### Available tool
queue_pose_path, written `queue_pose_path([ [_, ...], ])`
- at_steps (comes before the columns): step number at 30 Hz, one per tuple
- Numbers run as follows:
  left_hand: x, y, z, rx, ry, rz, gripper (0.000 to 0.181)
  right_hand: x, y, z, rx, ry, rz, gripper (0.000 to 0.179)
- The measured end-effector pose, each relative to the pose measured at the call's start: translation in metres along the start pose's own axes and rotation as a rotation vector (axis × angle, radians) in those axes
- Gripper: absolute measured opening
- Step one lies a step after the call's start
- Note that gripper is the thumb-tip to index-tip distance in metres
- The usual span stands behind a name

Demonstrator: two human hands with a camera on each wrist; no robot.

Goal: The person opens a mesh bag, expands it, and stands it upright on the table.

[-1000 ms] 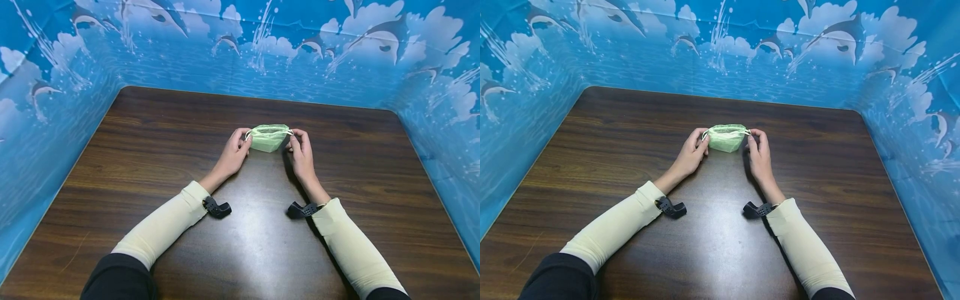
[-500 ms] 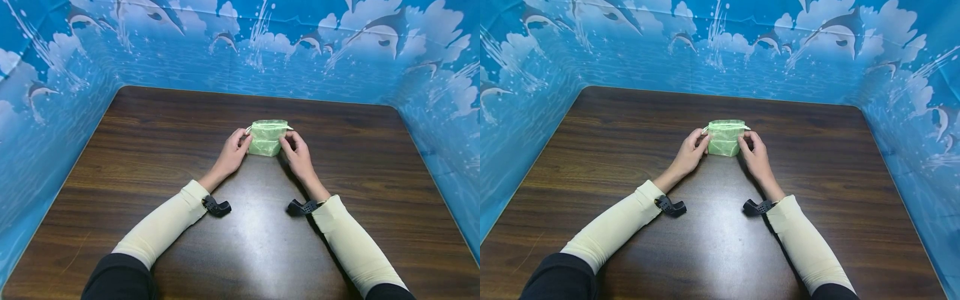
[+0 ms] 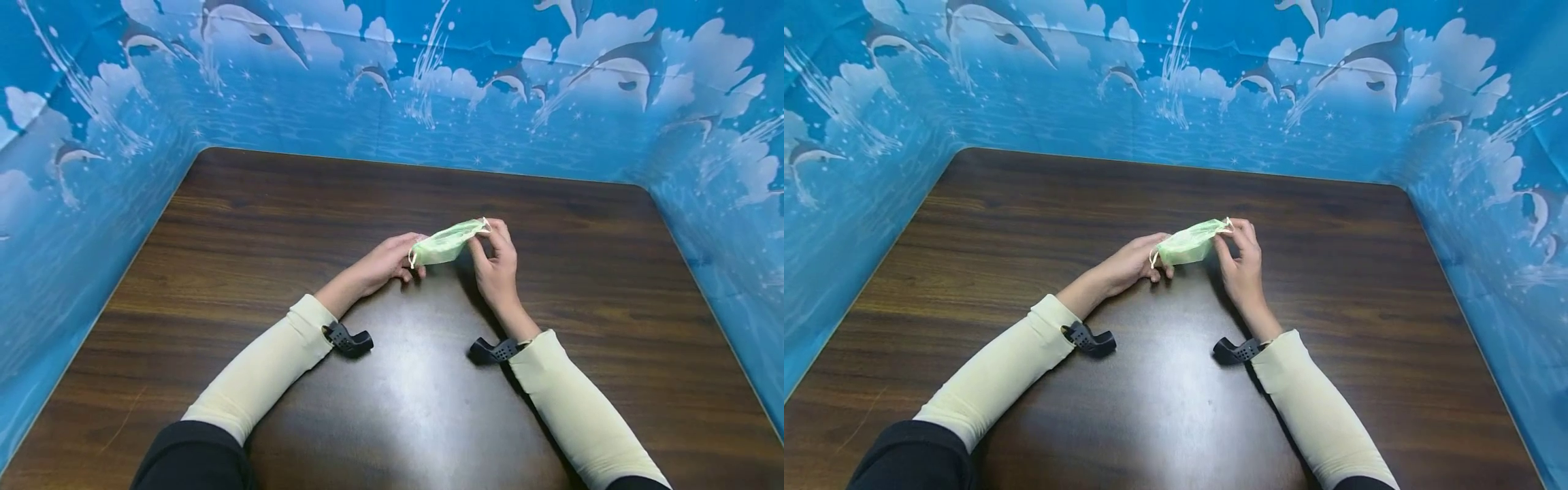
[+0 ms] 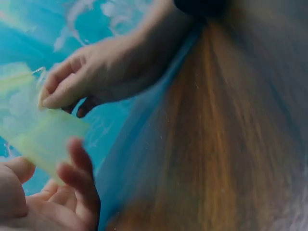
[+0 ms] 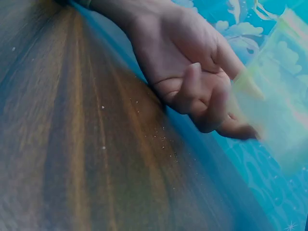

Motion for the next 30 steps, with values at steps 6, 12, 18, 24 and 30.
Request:
queue_pose_path([
  [6, 0.003, -0.002, 0.001, -0.005, 0.035, -0.405, 0.038, -0.011, 0.01, -0.004, -0.138, -0.168, 0.237, 0.026],
  [12, -0.008, -0.002, -0.004, -0.014, -0.058, -0.342, 0.028, -0.035, 0.009, -0.019, -0.425, -0.543, 0.665, 0.048],
  [18, -0.015, -0.001, -0.004, -0.042, -0.11, -0.247, 0.037, -0.043, 0.008, -0.031, -0.519, -0.758, 0.738, 0.026],
  [24, -0.009, 0.007, -0.003, -0.136, -0.015, -0.421, 0.03, -0.041, 0.012, -0.033, -0.568, -0.7, 0.897, 0.018],
  [30, -0.024, 0.018, -0.01, -0.262, -0.134, -0.583, 0.031, -0.046, 0.011, -0.028, -0.691, -0.588, 1.108, 0.024],
])
Point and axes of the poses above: each hand's wrist, its own z-axis towards the middle knuckle, its own x-axis out of the back of the hand, y = z × x, the point moved 8 cm from there along z, towards the middle knuckle, and after that the axes turned 8 degrees about -z, right-handed, at the moved point
